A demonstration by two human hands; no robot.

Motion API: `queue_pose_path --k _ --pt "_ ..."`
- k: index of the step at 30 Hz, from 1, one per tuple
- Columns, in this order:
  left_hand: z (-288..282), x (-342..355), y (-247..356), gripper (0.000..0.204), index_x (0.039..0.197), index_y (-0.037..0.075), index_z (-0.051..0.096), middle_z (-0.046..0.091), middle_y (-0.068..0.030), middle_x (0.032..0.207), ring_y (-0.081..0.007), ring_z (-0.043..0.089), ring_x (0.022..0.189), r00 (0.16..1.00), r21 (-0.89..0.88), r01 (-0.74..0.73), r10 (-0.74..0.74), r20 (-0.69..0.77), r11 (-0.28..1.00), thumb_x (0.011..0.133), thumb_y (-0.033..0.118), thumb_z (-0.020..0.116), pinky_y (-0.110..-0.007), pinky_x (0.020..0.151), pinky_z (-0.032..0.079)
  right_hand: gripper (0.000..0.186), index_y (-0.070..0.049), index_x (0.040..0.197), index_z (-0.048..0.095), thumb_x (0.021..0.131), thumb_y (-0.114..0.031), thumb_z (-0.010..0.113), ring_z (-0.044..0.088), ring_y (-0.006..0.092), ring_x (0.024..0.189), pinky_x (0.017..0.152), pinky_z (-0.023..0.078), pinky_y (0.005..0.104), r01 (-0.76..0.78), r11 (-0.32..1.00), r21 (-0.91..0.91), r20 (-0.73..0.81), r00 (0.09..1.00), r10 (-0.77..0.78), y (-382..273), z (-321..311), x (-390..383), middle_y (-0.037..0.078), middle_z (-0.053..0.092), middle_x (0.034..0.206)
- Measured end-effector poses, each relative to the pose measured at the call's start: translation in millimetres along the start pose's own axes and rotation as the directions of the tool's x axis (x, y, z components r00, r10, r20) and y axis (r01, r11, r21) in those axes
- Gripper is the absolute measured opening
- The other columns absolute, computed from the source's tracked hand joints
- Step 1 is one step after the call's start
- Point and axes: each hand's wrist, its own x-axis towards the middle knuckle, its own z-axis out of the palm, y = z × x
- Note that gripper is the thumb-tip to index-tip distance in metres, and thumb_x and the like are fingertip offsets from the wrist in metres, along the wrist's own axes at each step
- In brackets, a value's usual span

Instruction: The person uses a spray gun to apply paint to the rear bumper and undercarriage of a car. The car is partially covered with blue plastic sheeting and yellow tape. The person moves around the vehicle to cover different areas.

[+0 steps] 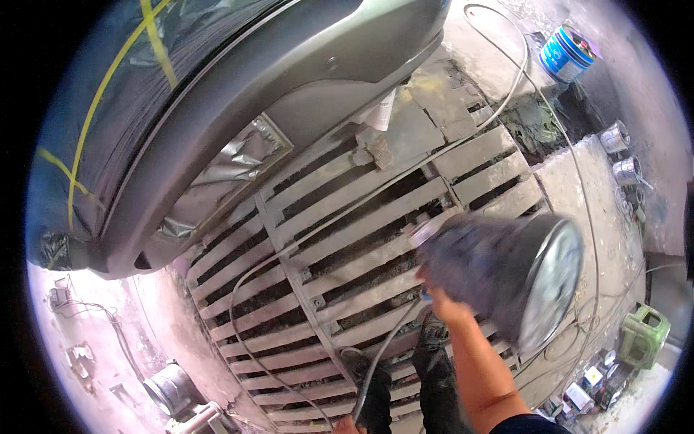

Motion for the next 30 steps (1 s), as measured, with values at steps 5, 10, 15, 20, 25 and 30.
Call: queue_pose_path --k 5,10,15,20,25,30 --pt "-1 -5 -16 0.045 0.119 -0.002 0.046 0.054 -0.0250 0.107 -0.0408 0.053 0.098 0.988 -0.035 -0.129 0.125 -0.093 0.991 0.085 0.028 0.046 -0.047 0.082 0.045 0.032 -0.008 0.115 0.047 0.089 -0.025 0.056 0.053 0.0081 0.064 0.046 0.038 0.0209 0.254 0.956 0.146 -0.331 0.923 -0.195 12 4 24 0.005 0.058 0.101" --pt "21 -3 -47 0.042 0.116 -0.003 0.048 0.054 -0.0254 0.105 -0.0407 0.053 0.094 0.967 -0.101 -0.188 0.166 -0.195 0.977 0.084 0.025 0.048 -0.048 0.080 0.045 0.029 -0.009 0.112 0.048 0.089 -0.025 0.057 0.052 0.0106 0.061 0.044 0.039 0.0221 0.309 0.882 0.356 -0.333 0.924 -0.189 17 57 25 0.005 0.057 0.100" --pt "38 0 -77 0.039 0.113 -0.003 0.050 0.055 -0.0255 0.103 -0.0409 0.054 0.092 0.941 -0.177 -0.240 0.184 -0.284 0.954 0.083 0.023 0.050 -0.048 0.079 0.045 0.026 -0.006 0.100 0.051 0.086 -0.026 0.061 0.052 0.0110 0.064 0.051 0.043 0.0243 0.227 0.953 0.199 0.069 0.967 -0.245 50 137 -19 0.004 0.055 0.084" --pt "25 -4 -85 0.041 0.116 -0.002 0.048 0.054 -0.0239 0.108 -0.0389 0.053 0.095 0.978 -0.176 -0.184 0.162 -0.132 0.967 0.085 0.025 0.048 -0.048 0.080 0.045 0.025 -0.007 0.101 0.052 0.085 -0.024 0.062 0.052 0.0104 0.066 0.053 0.043 0.0238 0.205 0.979 -0.018 0.506 0.846 -0.168 67 185 -68 0.003 0.056 0.081" --pt "17 -14 -90 0.043 0.119 0.000 0.047 0.054 -0.0197 0.111 -0.0374 0.056 0.092 0.972 -0.237 -0.206 0.170 -0.165 0.949 0.087 0.029 0.046 -0.048 0.079 0.045 0.026 -0.007 0.105 0.052 0.085 -0.020 0.061 0.053 0.0097 0.068 0.056 0.044 0.0235 0.344 0.939 0.002 0.375 0.870 -0.320 39 185 -70 0.001 0.056 0.081" --pt "15 -16 -95 0.041 0.116 0.001 0.050 0.056 -0.0208 0.106 -0.0364 0.057 0.088 0.945 -0.242 -0.262 0.198 -0.259 0.934 0.084 0.026 0.050 -0.047 0.073 0.048 0.025 -0.008 0.106 0.053 0.087 -0.024 0.058 0.052 0.0088 0.064 0.050 0.040 0.0207 0.304 0.935 0.182 -0.276 0.928 -0.249 28 109 -36 0.001 0.056 0.079"
